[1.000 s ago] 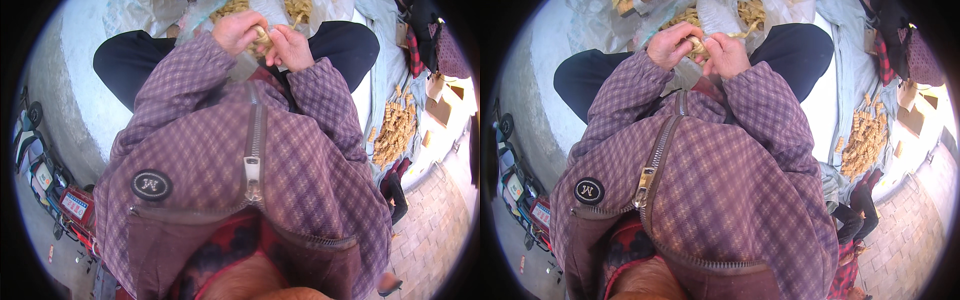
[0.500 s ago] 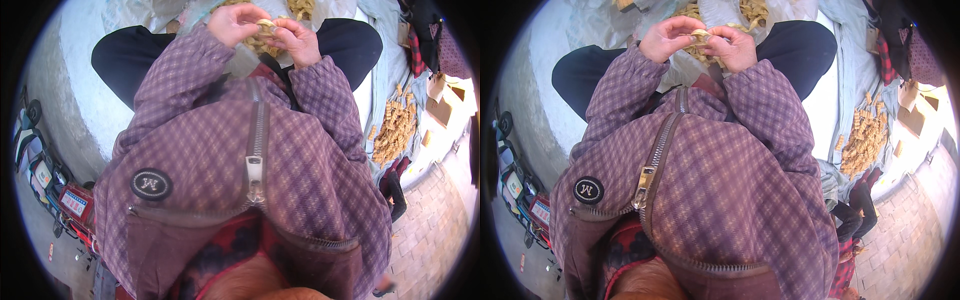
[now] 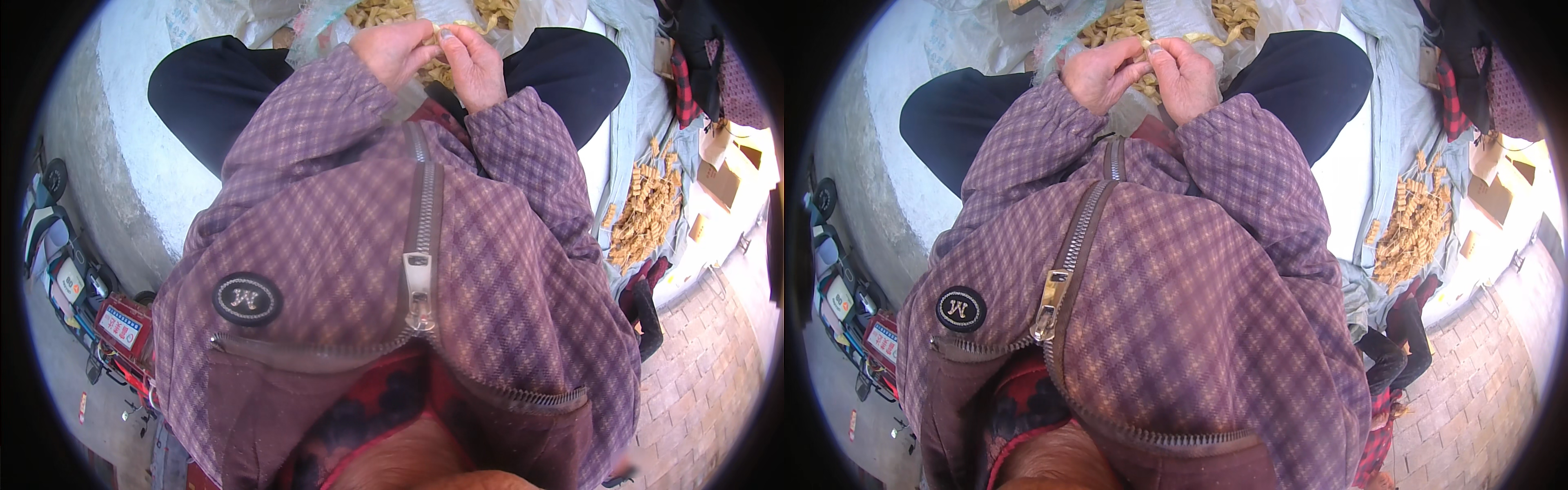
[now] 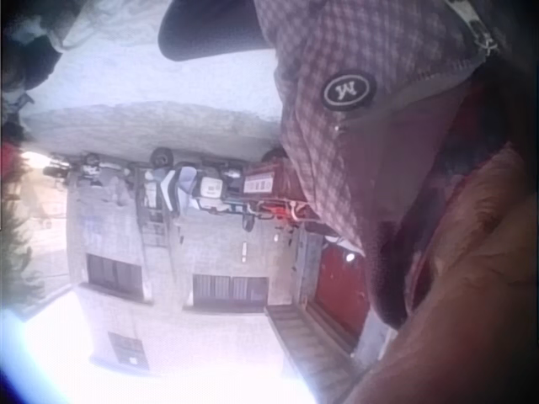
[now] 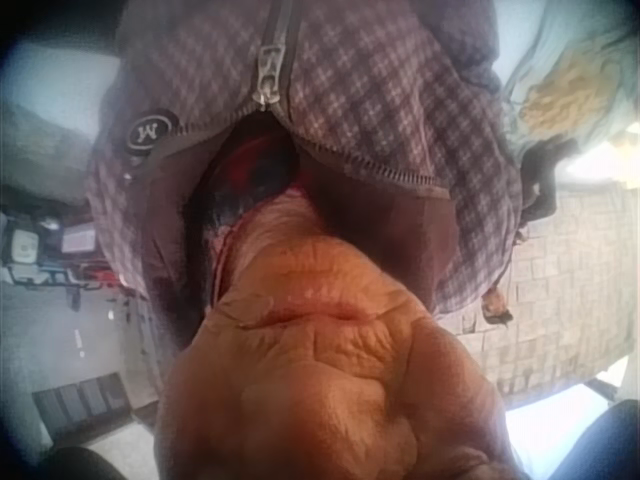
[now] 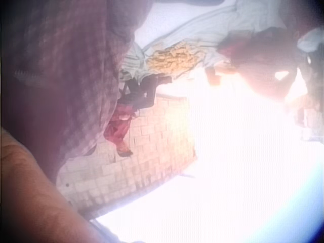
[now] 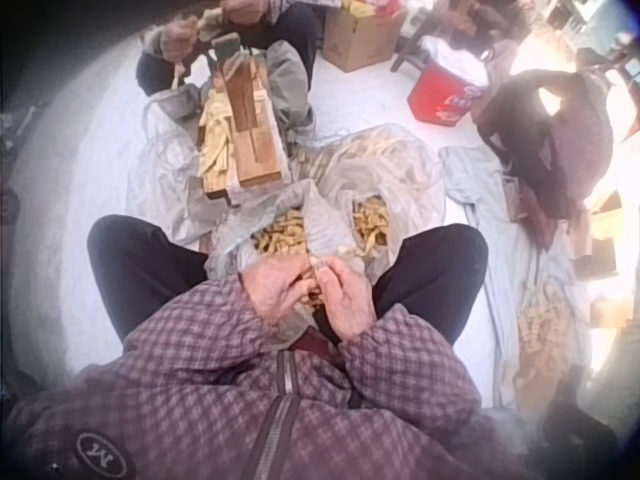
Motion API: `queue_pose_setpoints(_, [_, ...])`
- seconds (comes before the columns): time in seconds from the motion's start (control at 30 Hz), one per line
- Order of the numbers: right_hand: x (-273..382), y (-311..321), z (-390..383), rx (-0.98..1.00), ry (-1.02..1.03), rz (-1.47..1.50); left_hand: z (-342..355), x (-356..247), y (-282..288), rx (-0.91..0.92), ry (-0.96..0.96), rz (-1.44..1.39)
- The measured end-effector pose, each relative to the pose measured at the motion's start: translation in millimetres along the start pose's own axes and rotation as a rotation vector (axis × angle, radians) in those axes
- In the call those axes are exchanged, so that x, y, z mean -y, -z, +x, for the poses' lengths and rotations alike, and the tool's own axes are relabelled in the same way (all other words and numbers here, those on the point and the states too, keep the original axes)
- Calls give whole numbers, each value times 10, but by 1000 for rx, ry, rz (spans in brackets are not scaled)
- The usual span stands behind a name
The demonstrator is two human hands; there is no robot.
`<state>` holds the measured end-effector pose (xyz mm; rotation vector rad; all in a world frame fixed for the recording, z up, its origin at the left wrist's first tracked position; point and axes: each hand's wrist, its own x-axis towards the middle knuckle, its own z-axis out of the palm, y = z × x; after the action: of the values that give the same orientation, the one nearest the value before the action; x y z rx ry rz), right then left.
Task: The person sits cross-legged on the ground and repeatedly picks up dried vegetable strips from a plastic bag, separates them by hand, and places them into a pile. The task continues throughout the clip with no visible change in the final state of the pile.
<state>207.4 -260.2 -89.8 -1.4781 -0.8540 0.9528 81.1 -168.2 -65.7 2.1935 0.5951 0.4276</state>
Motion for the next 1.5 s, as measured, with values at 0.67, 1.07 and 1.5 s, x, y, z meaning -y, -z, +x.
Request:
queue_pose_setpoints(0.67, [525,343,-303,228,-53,-100,-234,-157,168,46,462,-1268])
queue_pose_setpoints(1.07, [735,282,-328,437,-135,-182,-286,-312,120,-45,540,-1145])
queue_pose_setpoints(1.5, [1812,80,850,445,445,-396,223,-433,1393,-402,186,-1028])
